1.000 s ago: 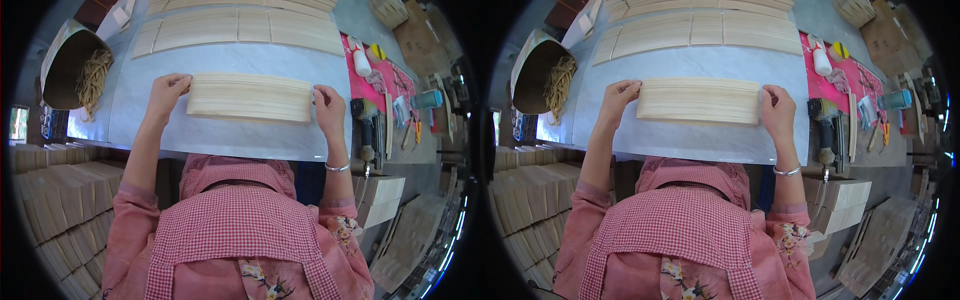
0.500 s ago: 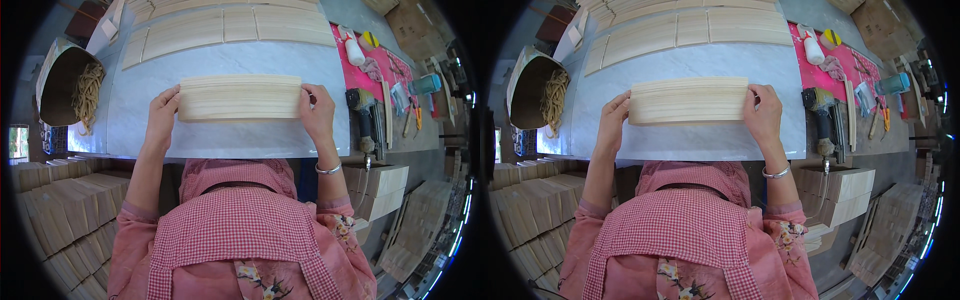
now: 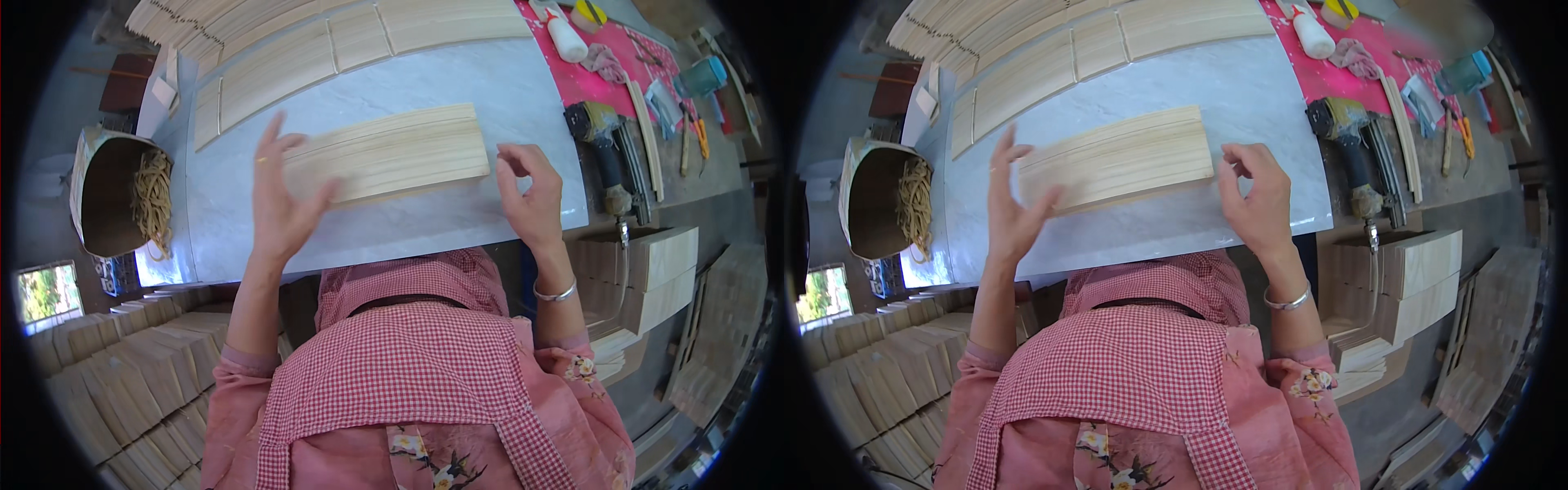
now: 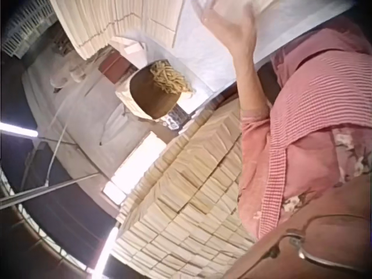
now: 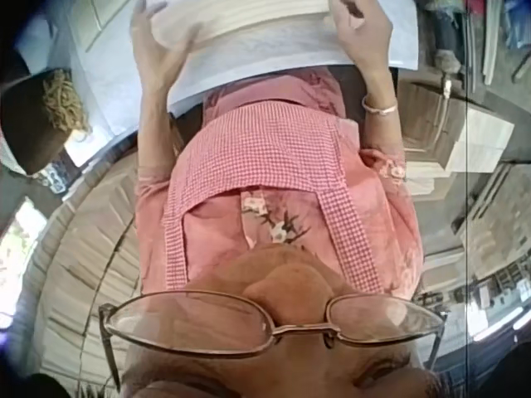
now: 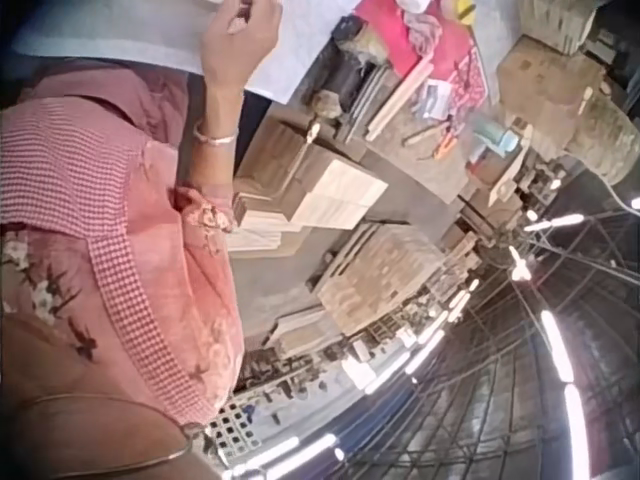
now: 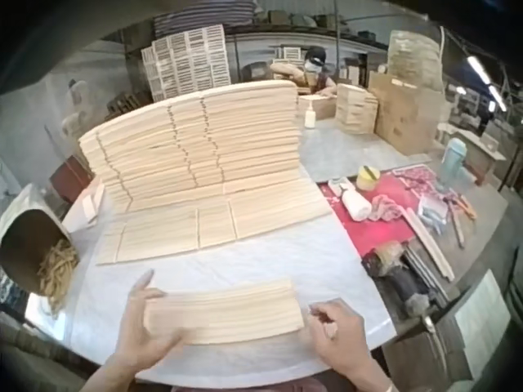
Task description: Assemble wooden boxes by gluing and stapling pieces together.
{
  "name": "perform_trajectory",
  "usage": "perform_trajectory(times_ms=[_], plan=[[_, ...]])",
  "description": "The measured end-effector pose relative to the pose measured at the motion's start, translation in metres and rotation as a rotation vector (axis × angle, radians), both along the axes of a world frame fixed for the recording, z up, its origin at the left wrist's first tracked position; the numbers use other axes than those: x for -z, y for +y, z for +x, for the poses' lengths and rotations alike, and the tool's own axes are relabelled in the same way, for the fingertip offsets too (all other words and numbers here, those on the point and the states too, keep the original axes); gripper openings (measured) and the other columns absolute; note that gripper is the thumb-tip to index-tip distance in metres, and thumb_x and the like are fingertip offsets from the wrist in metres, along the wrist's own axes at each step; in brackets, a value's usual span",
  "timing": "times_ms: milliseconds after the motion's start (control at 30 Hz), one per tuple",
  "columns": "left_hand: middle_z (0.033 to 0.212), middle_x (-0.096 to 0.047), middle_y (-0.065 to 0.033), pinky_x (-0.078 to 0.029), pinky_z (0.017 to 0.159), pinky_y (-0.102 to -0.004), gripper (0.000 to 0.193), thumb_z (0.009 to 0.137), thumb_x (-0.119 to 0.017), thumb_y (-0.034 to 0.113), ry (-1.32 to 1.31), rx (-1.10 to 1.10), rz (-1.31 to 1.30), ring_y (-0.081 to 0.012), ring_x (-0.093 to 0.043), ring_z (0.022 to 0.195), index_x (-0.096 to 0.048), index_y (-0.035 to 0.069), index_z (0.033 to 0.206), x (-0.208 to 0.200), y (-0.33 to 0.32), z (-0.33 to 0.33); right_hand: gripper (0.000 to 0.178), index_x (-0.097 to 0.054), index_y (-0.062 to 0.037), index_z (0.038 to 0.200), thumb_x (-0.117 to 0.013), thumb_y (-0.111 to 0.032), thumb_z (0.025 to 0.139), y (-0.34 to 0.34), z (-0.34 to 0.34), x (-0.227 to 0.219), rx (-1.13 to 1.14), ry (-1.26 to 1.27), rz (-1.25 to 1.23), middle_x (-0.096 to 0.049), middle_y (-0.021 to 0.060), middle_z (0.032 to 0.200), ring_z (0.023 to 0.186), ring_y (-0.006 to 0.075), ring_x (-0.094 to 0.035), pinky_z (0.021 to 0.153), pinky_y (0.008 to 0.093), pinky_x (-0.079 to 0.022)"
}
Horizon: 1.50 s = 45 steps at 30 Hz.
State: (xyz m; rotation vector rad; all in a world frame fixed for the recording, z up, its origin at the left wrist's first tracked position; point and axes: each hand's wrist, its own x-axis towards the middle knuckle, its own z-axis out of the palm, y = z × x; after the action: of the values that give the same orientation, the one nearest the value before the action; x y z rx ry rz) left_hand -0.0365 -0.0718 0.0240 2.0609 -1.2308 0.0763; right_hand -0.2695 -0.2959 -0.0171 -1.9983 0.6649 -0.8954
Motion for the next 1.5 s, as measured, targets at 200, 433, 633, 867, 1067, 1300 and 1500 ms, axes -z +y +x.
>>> perform_trajectory(times_ms=[200,433,633,867,1067,1300,1500], plan=[[0.15,-0.046,-0.02,-0.031,0.115,-0.0493,0.057,0.067,-0.089,0.032,-0.179,0.373,0.246,-0.0376,-0.046,0.135,-0.056,0.007,0.106,-0.005,-0.08,-0.029,0.017,-0.07,-0.0003,0.102,-0.067,0.001,0.085,0.016,-0.011,-0.006,-0.004,0.154,-0.116,-0.066,0.0057,0.089,0.075,0.0179,-0.059,0.072,0.0278,-0.048],[0.144,-0.051,-0.0178,-0.037,0.11,-0.0467,0.057,0.061,-0.092,0.03,-0.105,0.462,0.401,-0.0357,-0.05,0.125,-0.052,0.008,0.096,0.002,-0.11,-0.028,0.009,-0.069,-0.0028,0.092,-0.07,-0.003,0.083,0.007,-0.011,-0.001,-0.009,0.208,-0.295,-0.062,0.0051,0.086,0.071,0.0213,-0.057,0.07,0.0305,-0.046],[0.139,-0.053,-0.0176,-0.041,0.105,-0.0454,0.058,0.061,-0.09,0.03,-0.016,0.457,0.383,-0.0346,-0.052,0.12,-0.058,0.006,0.103,0.004,-0.112,-0.027,0.004,-0.066,-0.0041,0.087,-0.069,-0.006,0.084,0.002,-0.01,0.001,-0.035,0.208,-0.346,-0.06,0.0053,0.083,0.069,0.0232,-0.055,0.068,0.033,-0.045],[0.139,-0.052,-0.0185,-0.042,0.105,-0.0441,0.079,0.064,-0.087,0.034,-0.192,0.479,0.421,-0.0349,-0.051,0.119,-0.06,0.008,0.133,0.005,-0.115,-0.025,0.016,-0.07,-0.0004,0.1,-0.069,-0.002,0.084,-0.001,-0.011,-0.005,-0.096,0.208,-0.057,-0.064,0.0069,0.091,0.074,0.021,-0.058,0.069,0.0296,-0.047],[0.14,-0.05,-0.0189,-0.042,0.105,-0.0438,0.094,0.064,-0.086,0.036,-0.165,0.502,0.437,-0.0354,-0.05,0.12,-0.051,0.015,0.149,0.009,-0.115,-0.023,0.021,-0.069,0.0025,0.107,-0.067,-0.001,0.087,-0.01,0.02,0.004,0.006,-0.021,0.105,-0.063,0.0093,0.098,0.078,0.0209,-0.058,0.071,0.0288,-0.048],[0.14,-0.05,-0.0186,-0.041,0.105,-0.0448,0.091,0.063,-0.086,0.036,-0.11,0.501,0.353,-0.0349,-0.05,0.119,-0.056,0.013,0.145,0.018,-0.113,-0.023,0.025,-0.068,0.0037,0.112,-0.065,-0.001,0.088,-0.004,0.044,0.021,0.091,-0.055,-0.008,-0.063,0.0097,0.101,0.08,0.02,-0.058,0.073,0.028,-0.049],[0.143,-0.048,-0.0162,-0.039,0.108,-0.043,0.094,0.061,-0.089,0.029,-0.047,0.505,0.356,-0.0339,-0.046,0.125,-0.054,0.015,0.148,0.016,-0.112,-0.021,0.025,-0.067,0.0006,0.112,-0.065,-0.003,0.087,-0.01,0.041,0.021,0.044,-0.089,0.027,-0.062,0.0099,0.096,0.079,0.0244,-0.059,0.072,0.0329,-0.05]])
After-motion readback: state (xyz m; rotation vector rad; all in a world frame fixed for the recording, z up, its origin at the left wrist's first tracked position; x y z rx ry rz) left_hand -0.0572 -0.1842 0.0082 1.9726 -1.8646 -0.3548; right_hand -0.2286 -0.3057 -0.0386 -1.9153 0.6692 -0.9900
